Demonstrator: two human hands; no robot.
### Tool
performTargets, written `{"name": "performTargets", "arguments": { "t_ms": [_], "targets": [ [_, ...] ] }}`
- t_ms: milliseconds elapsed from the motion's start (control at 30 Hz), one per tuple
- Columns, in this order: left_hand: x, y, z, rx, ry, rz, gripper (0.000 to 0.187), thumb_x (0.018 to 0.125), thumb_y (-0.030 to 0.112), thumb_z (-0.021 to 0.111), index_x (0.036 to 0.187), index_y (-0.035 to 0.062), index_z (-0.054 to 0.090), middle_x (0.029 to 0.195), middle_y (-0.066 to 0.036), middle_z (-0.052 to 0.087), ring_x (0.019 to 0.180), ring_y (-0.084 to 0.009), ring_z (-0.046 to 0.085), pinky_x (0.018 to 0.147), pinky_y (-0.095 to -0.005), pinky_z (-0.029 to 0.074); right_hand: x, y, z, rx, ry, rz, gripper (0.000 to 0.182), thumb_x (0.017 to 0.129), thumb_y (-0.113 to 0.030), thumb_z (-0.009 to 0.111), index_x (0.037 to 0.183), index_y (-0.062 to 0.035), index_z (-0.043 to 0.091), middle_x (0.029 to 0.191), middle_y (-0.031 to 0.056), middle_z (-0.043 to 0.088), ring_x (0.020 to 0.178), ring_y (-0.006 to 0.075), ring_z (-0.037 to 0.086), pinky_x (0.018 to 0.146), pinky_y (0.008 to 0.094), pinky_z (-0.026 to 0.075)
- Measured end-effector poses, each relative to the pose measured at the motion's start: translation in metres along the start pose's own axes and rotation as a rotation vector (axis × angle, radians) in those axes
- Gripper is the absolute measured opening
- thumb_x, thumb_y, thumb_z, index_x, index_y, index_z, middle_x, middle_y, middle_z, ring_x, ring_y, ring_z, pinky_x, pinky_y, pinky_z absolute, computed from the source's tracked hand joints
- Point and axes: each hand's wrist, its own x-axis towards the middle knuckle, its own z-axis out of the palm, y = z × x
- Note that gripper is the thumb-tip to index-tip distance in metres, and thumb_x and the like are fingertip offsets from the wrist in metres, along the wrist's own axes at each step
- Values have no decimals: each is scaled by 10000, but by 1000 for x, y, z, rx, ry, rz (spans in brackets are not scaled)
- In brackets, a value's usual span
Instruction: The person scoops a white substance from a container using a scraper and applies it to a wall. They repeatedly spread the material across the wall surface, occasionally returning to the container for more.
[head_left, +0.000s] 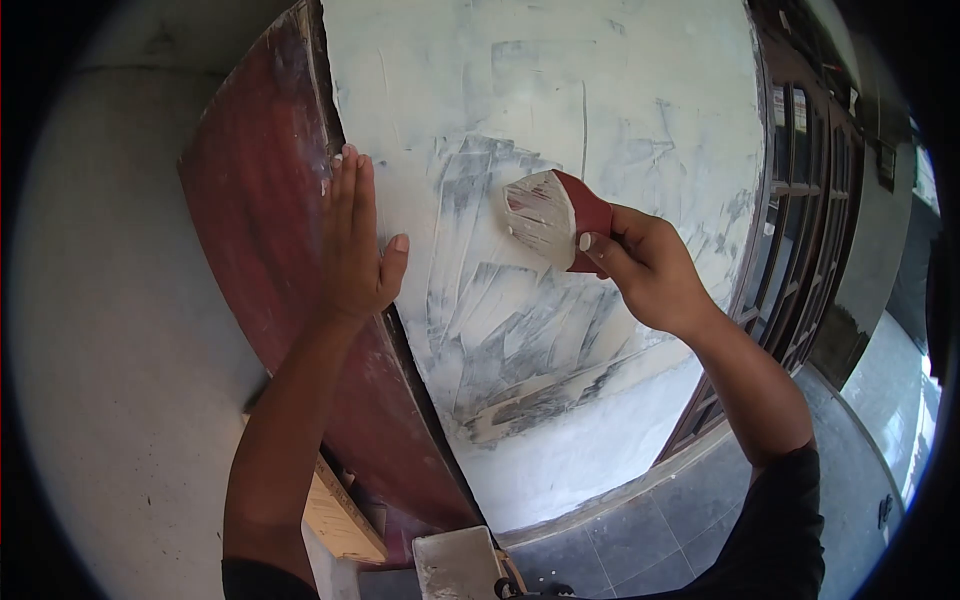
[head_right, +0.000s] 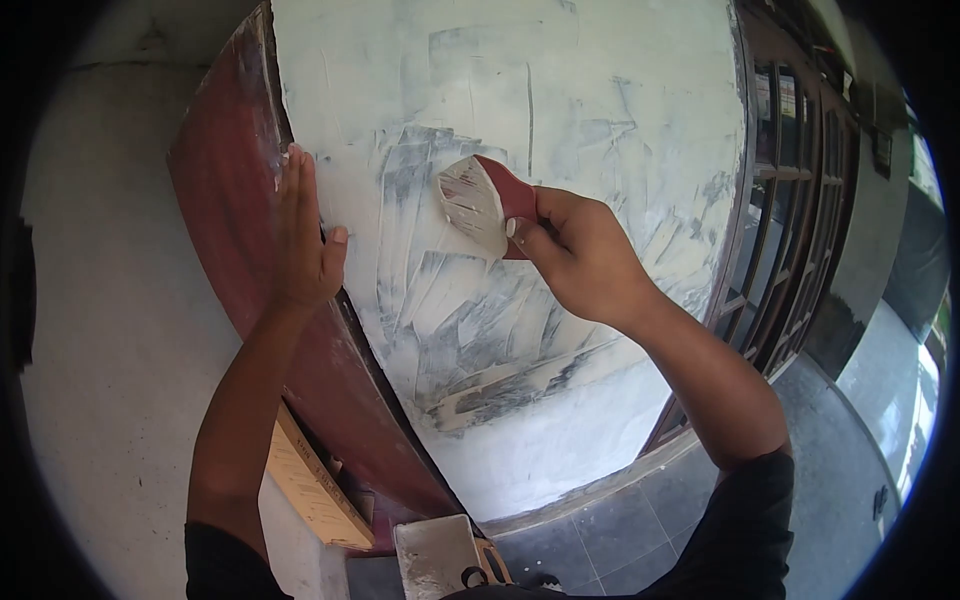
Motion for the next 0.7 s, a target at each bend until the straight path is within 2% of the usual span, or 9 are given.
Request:
{"name": "performTargets", "arguments": {
  "t_ms": [133, 200, 267, 333, 467, 567, 600, 667, 700],
  "targets": [
    [-2, -9, 16, -39, 71, 2, 734, 923, 299, 424, 1500, -78, 170, 1566, -283, 170, 1468, -422, 147, 1183, -514, 122, -3, -25, 5, -263, -217, -72, 261, 967, -96, 526, 1139, 85, 601, 906, 165, 685, 778, 145, 635, 703, 287, 496],
    [-3, -12, 18, -106, 158, 18, 777, 916, 378, 440, 1496, -78, 195, 1553, -293, 199, 1451, -437, 194, 1171, -527, 148, -20, -22, 19, -230, -208, -71, 253, 970, -103, 531, 1126, 80, 609, 888, 133, 679, 775, 151, 632, 702, 290, 497],
    [-8, -14, 21, -140, 164, 31, 778, 913, 375, 439, 1496, -78, 194, 1553, -293, 199, 1451, -436, 195, 1173, -523, 147, -44, -18, 40, 265, 3, 114, 246, 966, -120, 548, 1105, 69, 621, 883, 97, 673, 767, 150, 623, 694, 286, 496],
    [-5, -18, 22, -144, 207, 40, 780, 911, 373, 438, 1496, -79, 192, 1553, -292, 200, 1451, -435, 195, 1176, -519, 147, -53, 0, 52, 263, 34, 86, 232, 964, -125, 558, 1089, 55, 635, 899, 79, 672, 754, 137, 609, 685, 270, 493],
    [-5, -16, 18, -182, 182, 31, 771, 901, 345, 442, 1493, -84, 197, 1551, -293, 208, 1452, -433, 197, 1178, -514, 150, -44, 12, 71, 404, 320, 101, 219, 952, -100, 568, 1091, 52, 642, 842, 82, 658, 712, 143, 609, 642, 277, 496],
    [-7, -15, 17, -223, 185, 29, 768, 900, 339, 443, 1491, -88, 199, 1551, -291, 211, 1453, -431, 196, 1180, -507, 154, -14, 3, 72, -566, 501, -299, 317, 879, -63, 627, 1180, 39, 624, 882, 106, 599, 707, 219, 619, 630, 290, 507],
    [-5, -15, 17, -247, 205, 25, 767, 903, 341, 444, 1489, -89, 200, 1551, -291, 212, 1453, -429, 196, 1180, -503, 155, 2, 3, 69, -570, 503, -305, 317, 879, -63, 627, 1180, 39, 624, 882, 106, 599, 707, 219, 619, 630, 290, 507],
    [-6, -17, 19, -247, 213, 29, 762, 912, 350, 435, 1489, -91, 201, 1551, -290, 211, 1454, -427, 196, 1181, -500, 154, 30, 7, 66, -1116, 598, -771, 426, 826, -61, 642, 1239, 36, 601, 970, 93, 574, 727, 202, 588, 603, 282, 499],
    [-6, -19, 20, -249, 215, 38, 757, 921, 358, 426, 1488, -92, 203, 1552, -289, 209, 1454, -424, 196, 1182, -498, 152, 43, 6, 66, -1111, 600, -776, 426, 826, -61, 642, 1239, 36, 601, 970, 93, 574, 727, 202, 588, 603, 282, 499]
  ]
}}
